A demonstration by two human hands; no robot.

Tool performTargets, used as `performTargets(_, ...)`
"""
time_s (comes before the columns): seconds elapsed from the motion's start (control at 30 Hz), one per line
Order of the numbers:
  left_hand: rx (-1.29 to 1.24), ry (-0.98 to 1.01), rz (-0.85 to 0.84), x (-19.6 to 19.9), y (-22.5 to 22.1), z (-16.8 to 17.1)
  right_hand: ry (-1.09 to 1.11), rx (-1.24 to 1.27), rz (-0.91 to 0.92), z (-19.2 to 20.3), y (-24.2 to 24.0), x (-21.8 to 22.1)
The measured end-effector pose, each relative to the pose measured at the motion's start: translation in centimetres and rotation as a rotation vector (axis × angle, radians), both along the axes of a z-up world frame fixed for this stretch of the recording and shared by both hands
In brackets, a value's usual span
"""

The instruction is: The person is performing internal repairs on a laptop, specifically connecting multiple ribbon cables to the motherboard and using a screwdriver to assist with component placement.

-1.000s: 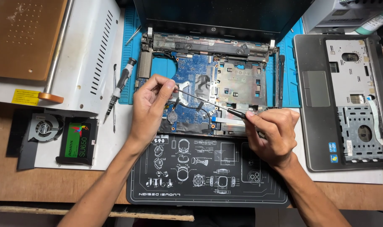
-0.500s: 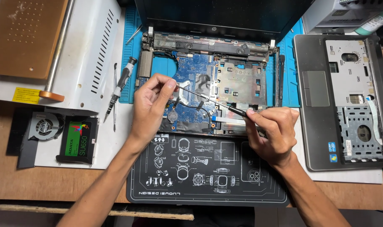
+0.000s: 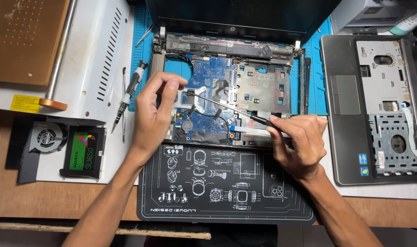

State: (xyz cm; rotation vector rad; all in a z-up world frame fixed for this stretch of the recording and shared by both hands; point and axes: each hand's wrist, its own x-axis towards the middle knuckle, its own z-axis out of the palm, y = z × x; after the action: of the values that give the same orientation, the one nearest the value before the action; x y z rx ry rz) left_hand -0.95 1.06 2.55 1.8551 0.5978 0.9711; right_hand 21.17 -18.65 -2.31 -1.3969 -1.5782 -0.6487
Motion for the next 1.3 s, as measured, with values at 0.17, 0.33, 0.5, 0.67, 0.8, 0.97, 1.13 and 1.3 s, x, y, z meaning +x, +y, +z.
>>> performTargets(0.17,0.227,0.25,-0.067,-0.7,1.3,-1.6,-0.003,0.019,-0.003,-0.2,-0.2,0.2)
performTargets(0.33,0.343,0.458,-0.16,-0.9,1.3,-1.6,0.002,0.029,-0.006,-0.5,-0.3,0.4)
performTargets(0.5,0.375,0.55,-0.216,-1.3,1.5,-1.7,-0.01,0.044,0.006,-0.3,-0.1,0.2)
performTargets(0.67,0.204,0.467,-0.25,-1.6,2.4,-1.0,-0.045,0.049,0.005,-0.2,-0.2,0.9)
performTargets(0.8,0.088,0.31,-0.206,-2.0,3.3,-0.1,-0.087,-0.093,-0.05,1.8,-1.2,0.9)
performTargets(0.97,0.173,0.324,-0.09,-2.5,3.9,-1.3,0.131,-0.061,0.034,4.2,-0.4,-0.5)
performTargets(1.13,0.107,0.24,-0.152,-2.6,4.4,-0.9,0.295,-0.07,0.123,8.1,2.1,-4.2)
performTargets(1.3,-0.159,-0.193,0.041,-1.9,4.9,-2.3,0.559,-0.159,0.484,8.9,5.3,-8.0)
